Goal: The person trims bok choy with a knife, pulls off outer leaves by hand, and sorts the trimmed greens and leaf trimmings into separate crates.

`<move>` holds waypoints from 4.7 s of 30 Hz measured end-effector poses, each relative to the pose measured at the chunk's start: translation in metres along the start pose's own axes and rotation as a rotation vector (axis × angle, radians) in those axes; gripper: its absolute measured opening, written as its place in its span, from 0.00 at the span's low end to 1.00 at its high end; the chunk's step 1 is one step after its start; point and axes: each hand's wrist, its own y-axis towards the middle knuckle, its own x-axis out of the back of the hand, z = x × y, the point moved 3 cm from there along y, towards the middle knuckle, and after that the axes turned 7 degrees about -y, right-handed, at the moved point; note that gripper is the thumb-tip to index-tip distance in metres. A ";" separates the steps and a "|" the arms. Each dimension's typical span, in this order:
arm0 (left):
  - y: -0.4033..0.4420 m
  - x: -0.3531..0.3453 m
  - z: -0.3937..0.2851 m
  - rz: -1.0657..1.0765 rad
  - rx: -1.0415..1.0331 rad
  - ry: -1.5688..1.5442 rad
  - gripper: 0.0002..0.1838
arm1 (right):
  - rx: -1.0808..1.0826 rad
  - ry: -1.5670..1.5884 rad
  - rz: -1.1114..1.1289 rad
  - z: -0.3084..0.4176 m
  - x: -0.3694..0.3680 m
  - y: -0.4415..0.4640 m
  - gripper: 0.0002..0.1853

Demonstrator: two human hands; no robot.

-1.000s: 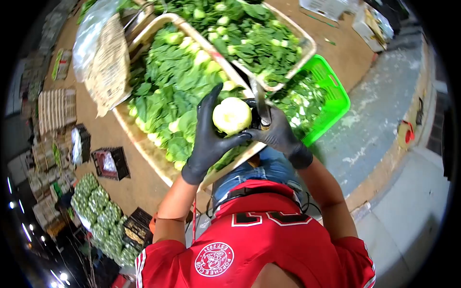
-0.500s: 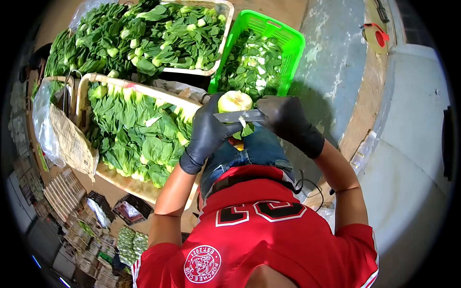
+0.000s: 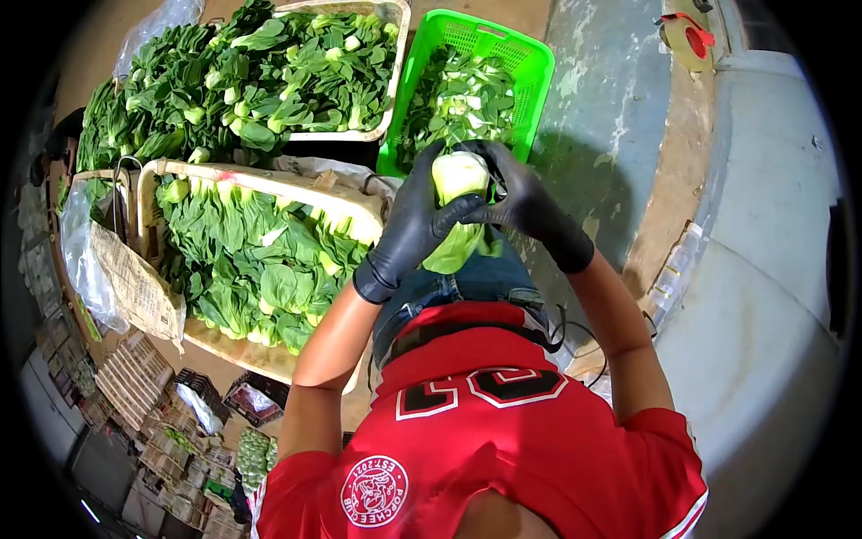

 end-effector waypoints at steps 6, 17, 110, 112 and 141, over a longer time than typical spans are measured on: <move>0.020 0.015 -0.007 0.378 -0.008 0.140 0.29 | 0.041 -0.181 0.291 -0.018 0.032 -0.003 0.40; -0.020 0.109 0.123 -0.337 0.010 0.045 0.37 | -0.690 0.331 0.543 -0.129 -0.003 0.028 0.33; 0.019 0.022 0.017 0.237 0.168 0.085 0.44 | 0.005 -0.126 0.214 -0.040 0.020 0.004 0.30; 0.025 0.027 0.025 0.060 -0.037 0.416 0.41 | -0.214 -0.218 0.161 -0.049 0.030 0.009 0.35; -0.395 0.297 0.194 -0.787 0.793 1.287 0.09 | -0.530 0.192 0.270 -0.028 -0.094 0.147 0.26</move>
